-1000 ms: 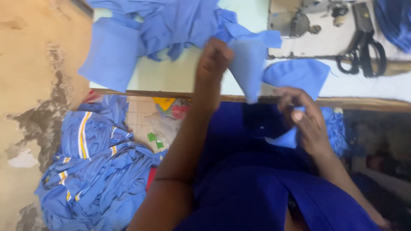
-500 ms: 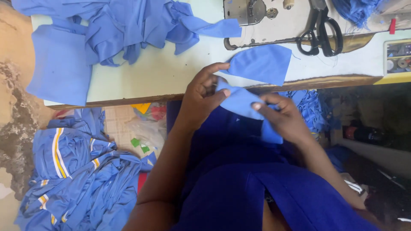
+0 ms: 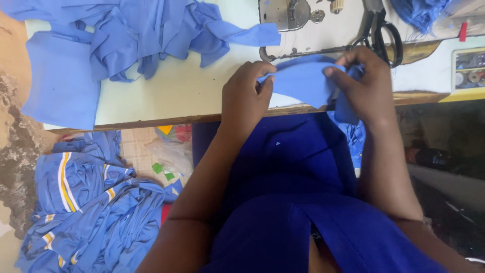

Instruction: Folding and trimming small blue fabric pieces at a sewing workstation

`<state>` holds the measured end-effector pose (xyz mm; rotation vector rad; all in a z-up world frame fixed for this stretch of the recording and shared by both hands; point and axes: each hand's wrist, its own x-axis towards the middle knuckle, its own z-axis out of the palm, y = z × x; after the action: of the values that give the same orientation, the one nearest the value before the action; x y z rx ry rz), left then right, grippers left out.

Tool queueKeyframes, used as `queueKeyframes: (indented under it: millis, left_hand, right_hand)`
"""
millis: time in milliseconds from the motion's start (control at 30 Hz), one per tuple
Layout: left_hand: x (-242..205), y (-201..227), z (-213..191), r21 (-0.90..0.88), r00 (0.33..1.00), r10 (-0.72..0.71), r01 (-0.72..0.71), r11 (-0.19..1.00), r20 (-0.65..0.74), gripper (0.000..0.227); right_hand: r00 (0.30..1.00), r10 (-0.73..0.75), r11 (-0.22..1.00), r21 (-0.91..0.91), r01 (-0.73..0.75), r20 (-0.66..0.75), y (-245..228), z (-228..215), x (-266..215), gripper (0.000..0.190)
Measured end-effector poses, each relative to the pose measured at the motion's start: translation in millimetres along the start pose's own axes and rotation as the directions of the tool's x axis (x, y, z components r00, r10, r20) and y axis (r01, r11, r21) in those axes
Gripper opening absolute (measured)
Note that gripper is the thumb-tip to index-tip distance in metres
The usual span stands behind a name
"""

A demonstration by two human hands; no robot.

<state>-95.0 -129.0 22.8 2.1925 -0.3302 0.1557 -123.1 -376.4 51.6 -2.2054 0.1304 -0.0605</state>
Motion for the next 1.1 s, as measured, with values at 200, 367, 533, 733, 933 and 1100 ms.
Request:
queueKeyframes:
  millis: [200,367,533,733,933,1100]
  left_hand:
    - [1.0,-13.3,-1.2,0.002,0.999,-0.011,0.011,1.0,0.052,0.039]
    - [2.1,-14.0,0.3,-0.046,0.999,-0.026,0.028,0.999,0.045,0.02]
    - [5.7,-18.9,11.3,0.045,1.0,-0.01,0.01,0.999,-0.014,0.003]
    - [-4.6,-32.7,15.9,0.099,0.999,0.014,-0.009,0.995,-0.052,0.014]
    - [-11.1,-39.0,3.6,0.085,0.996,-0.061,0.055,0.995,0.067,0.012]
    - [-24.9,34.2,-22.4,0.163,0.949,0.263,-0.236,0.958,-0.172,0.021]
  right_hand:
    - [0.99,-0.137,0.959,-0.249,0.136,0.012,15.5,25.0,33.1,0.016]
    - [0.996,-0.087,0.96,-0.263,0.093,0.034,19.0,16.6,35.6,0.017]
    - [0.994,-0.105,0.92,-0.375,0.112,0.039,28.4,17.4,43.9,0.019]
    - [0.96,-0.275,0.86,-0.459,0.224,-0.047,14.2,12.3,20.4,0.034]
    - [0.996,0.063,0.998,0.019,-0.064,0.069,-23.0,-21.8,-20.4,0.012]
    - [0.995,-0.04,0.935,0.355,0.006,0.088,-21.4,-16.2,-50.2,0.013]
